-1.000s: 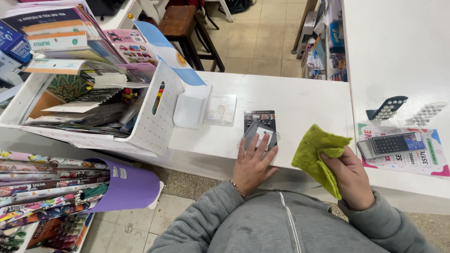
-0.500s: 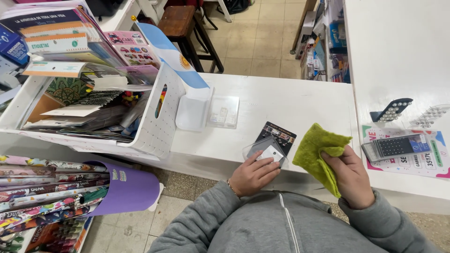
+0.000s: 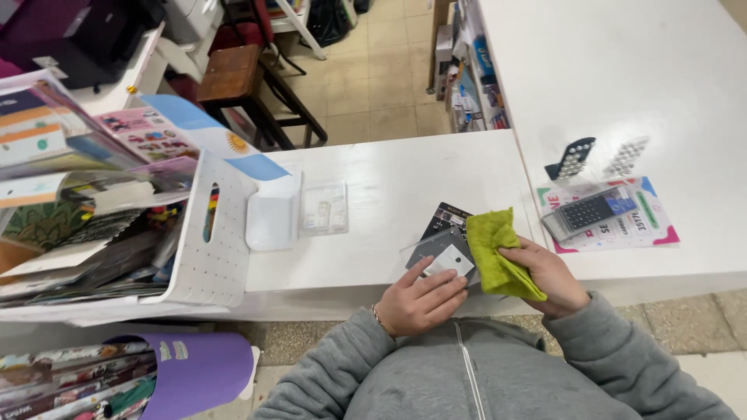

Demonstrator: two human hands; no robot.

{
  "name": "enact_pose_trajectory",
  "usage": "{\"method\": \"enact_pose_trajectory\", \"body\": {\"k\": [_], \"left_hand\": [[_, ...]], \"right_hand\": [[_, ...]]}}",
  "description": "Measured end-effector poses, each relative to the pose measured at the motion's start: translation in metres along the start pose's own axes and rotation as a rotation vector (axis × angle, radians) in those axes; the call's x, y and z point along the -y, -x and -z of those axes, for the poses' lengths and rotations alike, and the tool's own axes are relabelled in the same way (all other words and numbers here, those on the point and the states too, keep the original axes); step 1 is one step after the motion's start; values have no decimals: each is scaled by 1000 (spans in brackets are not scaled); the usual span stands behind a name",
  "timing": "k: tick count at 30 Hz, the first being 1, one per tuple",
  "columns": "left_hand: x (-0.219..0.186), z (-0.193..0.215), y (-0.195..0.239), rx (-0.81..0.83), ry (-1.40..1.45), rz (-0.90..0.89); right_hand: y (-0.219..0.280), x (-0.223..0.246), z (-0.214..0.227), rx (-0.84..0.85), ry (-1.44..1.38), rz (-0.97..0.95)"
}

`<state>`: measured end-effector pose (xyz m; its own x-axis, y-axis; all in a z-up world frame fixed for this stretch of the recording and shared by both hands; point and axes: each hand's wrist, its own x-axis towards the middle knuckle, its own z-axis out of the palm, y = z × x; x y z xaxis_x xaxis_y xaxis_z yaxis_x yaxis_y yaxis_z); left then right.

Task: Clean various small items like compact mirrors and electronics with a cloth and organize them on the counter.

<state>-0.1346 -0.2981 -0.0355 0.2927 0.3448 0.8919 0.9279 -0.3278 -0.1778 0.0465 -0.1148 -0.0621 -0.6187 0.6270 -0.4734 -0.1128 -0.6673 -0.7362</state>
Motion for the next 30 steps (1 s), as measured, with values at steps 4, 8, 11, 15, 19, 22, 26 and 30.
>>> {"method": "enact_pose_trajectory", "body": {"k": [4,8,11,15,19,22,26,30], "left_hand": [[-7,-31,-35,-28,58,-67],[-25,-77,-83,-76,173,-127],[-52,-123,-114,-109,263,-160],[-86,-173,-141,242,389,-203],[-118,-228,-151,300,396,-190],[-137,-266,-144,391,390,-100],[-154,-303,-136,432,315,38],[-162,-325,-125,531,210,126]], "right_hand": [[14,14,52,-66,-64,148],[29,36,109,-148,-89,288],[47,55,160,-226,-82,419],[91,103,188,-315,23,477],[78,119,254,-314,-22,455],[61,136,283,-274,-11,384],[53,162,287,-267,133,297],[60,184,274,-309,298,335]]}}
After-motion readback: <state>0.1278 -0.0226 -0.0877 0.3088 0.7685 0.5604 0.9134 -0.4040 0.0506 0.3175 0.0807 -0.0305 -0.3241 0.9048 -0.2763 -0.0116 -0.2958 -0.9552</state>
